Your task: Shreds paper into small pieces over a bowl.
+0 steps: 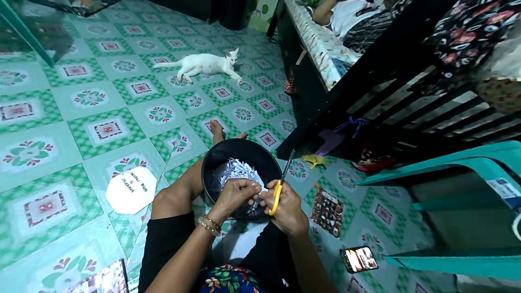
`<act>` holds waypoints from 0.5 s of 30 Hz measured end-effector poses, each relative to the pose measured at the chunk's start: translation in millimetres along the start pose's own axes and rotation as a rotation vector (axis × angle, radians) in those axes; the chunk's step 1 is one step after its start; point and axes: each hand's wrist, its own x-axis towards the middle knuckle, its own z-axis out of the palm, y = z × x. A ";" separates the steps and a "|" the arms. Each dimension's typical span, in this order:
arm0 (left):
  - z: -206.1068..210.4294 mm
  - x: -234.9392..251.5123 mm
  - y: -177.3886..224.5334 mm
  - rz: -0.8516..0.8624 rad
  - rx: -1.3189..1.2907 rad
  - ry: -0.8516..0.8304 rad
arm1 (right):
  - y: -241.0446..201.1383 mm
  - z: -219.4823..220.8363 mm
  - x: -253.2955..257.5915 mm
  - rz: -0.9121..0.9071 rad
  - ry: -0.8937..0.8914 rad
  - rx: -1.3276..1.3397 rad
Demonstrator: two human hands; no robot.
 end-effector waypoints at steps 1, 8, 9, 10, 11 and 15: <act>-0.1 -0.1 1.8 -0.026 -0.008 -0.005 | -0.5 -0.2 -0.1 -0.004 -0.006 -0.002; -1.7 0.0 -0.1 -0.036 -0.010 -0.043 | -0.8 -6.5 1.1 -0.037 -0.093 -0.022; -1.4 0.1 -1.2 -0.028 -0.001 -0.039 | -0.6 -6.7 1.3 -0.031 -0.090 -0.025; -1.3 0.3 -2.1 -0.022 0.009 -0.039 | 0.0 -6.7 1.8 -0.027 -0.086 -0.024; -1.4 0.3 -2.3 -0.021 0.013 -0.043 | 0.8 -6.8 2.2 -0.026 -0.082 -0.020; -2.6 1.1 -3.6 -0.010 0.030 -0.073 | 1.6 -7.2 1.8 -0.006 -0.075 -0.002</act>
